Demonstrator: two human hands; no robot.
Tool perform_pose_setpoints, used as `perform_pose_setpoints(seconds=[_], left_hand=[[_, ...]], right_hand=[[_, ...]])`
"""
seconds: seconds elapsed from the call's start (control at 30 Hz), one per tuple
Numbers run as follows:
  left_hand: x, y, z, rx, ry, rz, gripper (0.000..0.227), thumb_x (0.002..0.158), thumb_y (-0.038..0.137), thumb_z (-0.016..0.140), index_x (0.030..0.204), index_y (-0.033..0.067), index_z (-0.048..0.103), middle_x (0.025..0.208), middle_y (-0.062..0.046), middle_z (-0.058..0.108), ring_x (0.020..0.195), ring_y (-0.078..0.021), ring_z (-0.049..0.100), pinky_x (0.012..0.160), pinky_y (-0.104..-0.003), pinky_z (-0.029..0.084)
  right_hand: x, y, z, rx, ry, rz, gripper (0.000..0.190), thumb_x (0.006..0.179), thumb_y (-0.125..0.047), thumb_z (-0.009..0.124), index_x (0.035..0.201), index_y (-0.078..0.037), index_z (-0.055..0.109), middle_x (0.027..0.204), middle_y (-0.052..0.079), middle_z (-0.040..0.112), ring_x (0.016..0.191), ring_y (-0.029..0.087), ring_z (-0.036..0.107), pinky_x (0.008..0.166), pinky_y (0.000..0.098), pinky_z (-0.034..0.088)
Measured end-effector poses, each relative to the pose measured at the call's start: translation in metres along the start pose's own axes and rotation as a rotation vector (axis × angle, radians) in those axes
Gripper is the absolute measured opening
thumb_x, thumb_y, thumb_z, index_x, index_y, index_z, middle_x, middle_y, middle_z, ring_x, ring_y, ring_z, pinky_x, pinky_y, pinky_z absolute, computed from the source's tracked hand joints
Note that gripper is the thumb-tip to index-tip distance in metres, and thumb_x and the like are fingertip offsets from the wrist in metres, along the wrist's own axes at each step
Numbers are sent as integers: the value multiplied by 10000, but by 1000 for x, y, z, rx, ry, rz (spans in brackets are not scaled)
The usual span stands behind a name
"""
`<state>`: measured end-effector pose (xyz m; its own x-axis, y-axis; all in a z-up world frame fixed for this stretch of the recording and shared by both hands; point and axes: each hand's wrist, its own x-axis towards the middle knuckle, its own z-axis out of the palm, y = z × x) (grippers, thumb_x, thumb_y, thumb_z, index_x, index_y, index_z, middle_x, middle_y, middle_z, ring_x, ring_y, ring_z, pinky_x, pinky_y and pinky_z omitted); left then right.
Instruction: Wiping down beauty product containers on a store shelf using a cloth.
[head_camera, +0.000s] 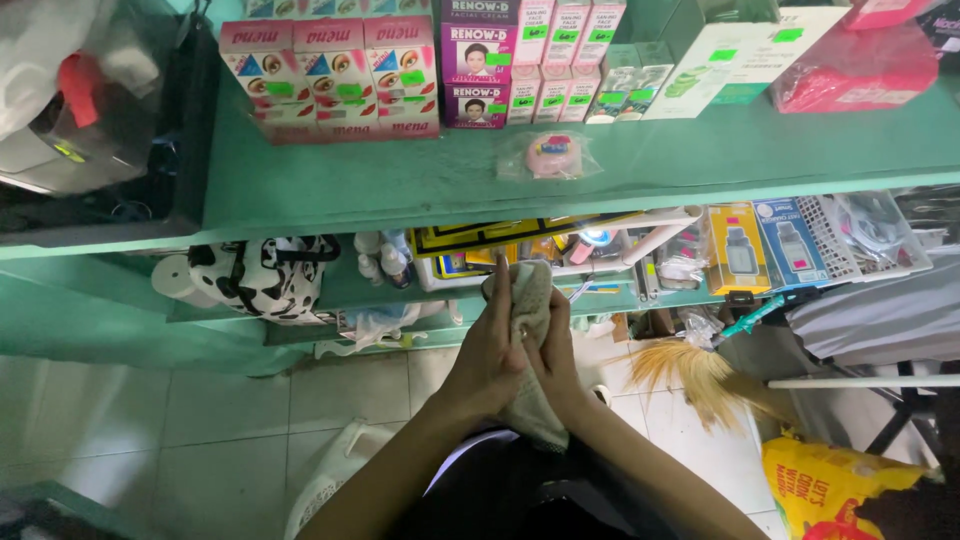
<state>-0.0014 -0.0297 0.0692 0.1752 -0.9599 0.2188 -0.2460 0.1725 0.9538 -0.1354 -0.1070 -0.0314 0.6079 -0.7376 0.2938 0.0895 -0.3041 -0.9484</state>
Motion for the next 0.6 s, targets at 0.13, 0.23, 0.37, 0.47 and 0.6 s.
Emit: perform_pose_setpoints(seconds=[0.13, 0.23, 0.37, 0.47, 0.6], left_hand=[[-1, -1, 0, 52, 14, 19, 1353, 761, 1000, 154, 1616, -15, -109, 1651, -357, 259, 1528, -437, 342, 1201, -410, 356], [-3, 1, 0, -25, 8, 81, 1311, 793, 981, 98, 1632, -10, -84, 1708, -324, 183, 1599, -410, 240, 1267, -412, 253], [3, 5, -8, -257, -45, 124, 1249, 819, 940, 2, 1663, 19, -19, 1781, -206, 40, 1661, -335, 65, 1336, -414, 69], [8, 7, -14, -270, -38, 160, 1230, 818, 930, -34, 1668, 42, -49, 1789, -165, -23, 1670, -311, 10, 1350, -436, 38], [9, 11, -15, -149, -24, 169, 1207, 807, 936, -37, 1651, 78, -127, 1791, -177, -68, 1681, -317, 3, 1364, -468, 82]], right_hand=[[14, -31, 2, 72, 74, -67, 611, 1048, -166, 569, 1569, -25, 282, 1479, 141, 442, 1378, 226, 463, 1169, 370, 397], [32, -51, -1, 335, 150, 23, 570, 1060, -211, 597, 1542, -5, 371, 1456, 121, 503, 1336, 217, 507, 1134, 358, 426], [21, 39, -41, 939, 213, 506, 539, 1033, -286, 578, 1509, -68, 452, 1356, 73, 591, 1181, 203, 573, 1006, 346, 453], [12, 37, -44, -251, -3, 57, 584, 973, -282, 649, 1455, -37, 427, 1299, 97, 586, 1154, 221, 581, 999, 339, 509], [30, -13, -40, 1134, 108, 520, 564, 1006, -379, 504, 1455, -38, 465, 1364, 124, 599, 1193, 252, 606, 1038, 362, 500]])
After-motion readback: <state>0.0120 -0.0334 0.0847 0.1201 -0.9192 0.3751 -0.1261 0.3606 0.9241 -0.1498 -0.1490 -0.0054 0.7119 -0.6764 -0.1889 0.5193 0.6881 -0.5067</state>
